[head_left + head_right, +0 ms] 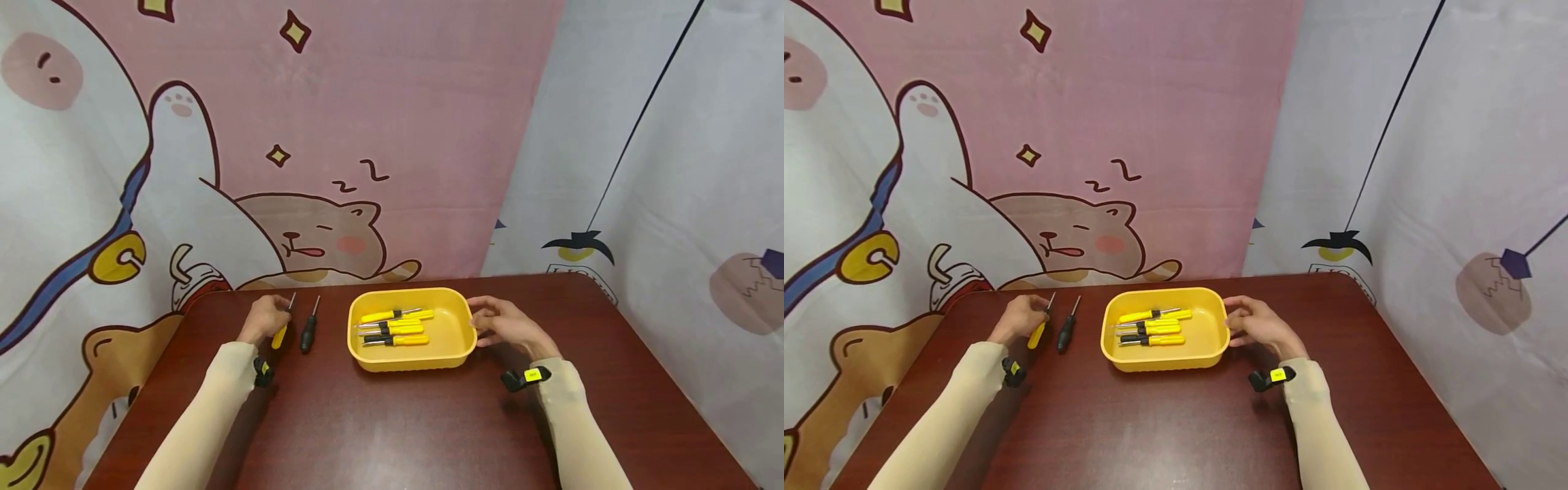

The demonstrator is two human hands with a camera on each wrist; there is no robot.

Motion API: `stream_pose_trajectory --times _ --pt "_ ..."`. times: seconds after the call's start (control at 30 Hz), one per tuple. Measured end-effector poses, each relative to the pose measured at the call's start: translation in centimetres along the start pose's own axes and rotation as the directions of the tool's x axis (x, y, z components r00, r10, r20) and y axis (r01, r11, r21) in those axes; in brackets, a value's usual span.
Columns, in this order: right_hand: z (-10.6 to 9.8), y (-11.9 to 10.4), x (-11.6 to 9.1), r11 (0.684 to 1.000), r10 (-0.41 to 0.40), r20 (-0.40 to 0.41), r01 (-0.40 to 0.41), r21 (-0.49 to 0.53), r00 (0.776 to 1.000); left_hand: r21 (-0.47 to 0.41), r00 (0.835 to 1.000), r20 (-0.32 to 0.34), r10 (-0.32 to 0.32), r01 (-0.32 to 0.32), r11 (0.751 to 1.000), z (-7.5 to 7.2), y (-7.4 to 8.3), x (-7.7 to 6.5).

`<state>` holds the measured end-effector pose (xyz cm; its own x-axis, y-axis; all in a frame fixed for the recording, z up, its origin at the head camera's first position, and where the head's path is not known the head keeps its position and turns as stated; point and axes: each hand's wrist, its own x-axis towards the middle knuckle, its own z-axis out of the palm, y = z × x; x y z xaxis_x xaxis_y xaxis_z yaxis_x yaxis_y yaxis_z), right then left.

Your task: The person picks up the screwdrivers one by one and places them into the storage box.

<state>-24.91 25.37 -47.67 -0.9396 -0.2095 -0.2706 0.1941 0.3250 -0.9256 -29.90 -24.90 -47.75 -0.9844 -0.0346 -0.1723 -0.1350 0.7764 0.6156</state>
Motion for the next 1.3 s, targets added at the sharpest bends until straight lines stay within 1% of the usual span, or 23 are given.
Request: stream_pose_trajectory --times 0.07,0.27,0.43,0.7,0.93,1.2,1.3 --pt "0.0 0.0 0.0 1.0 0.004 -0.003 -0.004 0.004 1.0 0.001 1.0 0.0 0.005 -0.005 1.0 0.1 0.2 0.0" --pt "-0.1 0.1 -0.1 1.0 -0.015 0.01 0.015 0.002 1.0 0.003 1.0 -0.011 0.025 -0.025 1.0 0.3 0.9 -0.2" --pt "0.0 0.0 0.0 1.0 -0.014 0.016 0.014 0.007 1.0 0.013 0.998 -0.016 0.057 -0.057 0.998 0.5 1.6 -0.5" --pt "0.1 0.0 -0.1 1.0 0.008 0.011 -0.008 0.004 1.0 0.022 0.993 -0.013 0.118 -0.117 0.993 0.7 3.2 -0.7" --pt "0.0 -0.1 -0.1 1.0 -0.014 0.022 0.014 0.002 1.0 -0.009 0.985 -0.002 0.172 -0.172 0.985 1.0 4.6 -1.1" --pt "0.0 -0.2 -0.3 1.0 -0.021 0.023 0.021 0.001 1.0 -0.008 0.983 0.016 0.183 -0.183 0.983 1.1 6.4 -1.9" --pt "0.0 0.0 0.0 1.0 -0.011 0.015 0.011 0.004 1.0 -0.012 0.98 0.019 0.2 -0.199 0.98 1.1 7.0 -2.2"
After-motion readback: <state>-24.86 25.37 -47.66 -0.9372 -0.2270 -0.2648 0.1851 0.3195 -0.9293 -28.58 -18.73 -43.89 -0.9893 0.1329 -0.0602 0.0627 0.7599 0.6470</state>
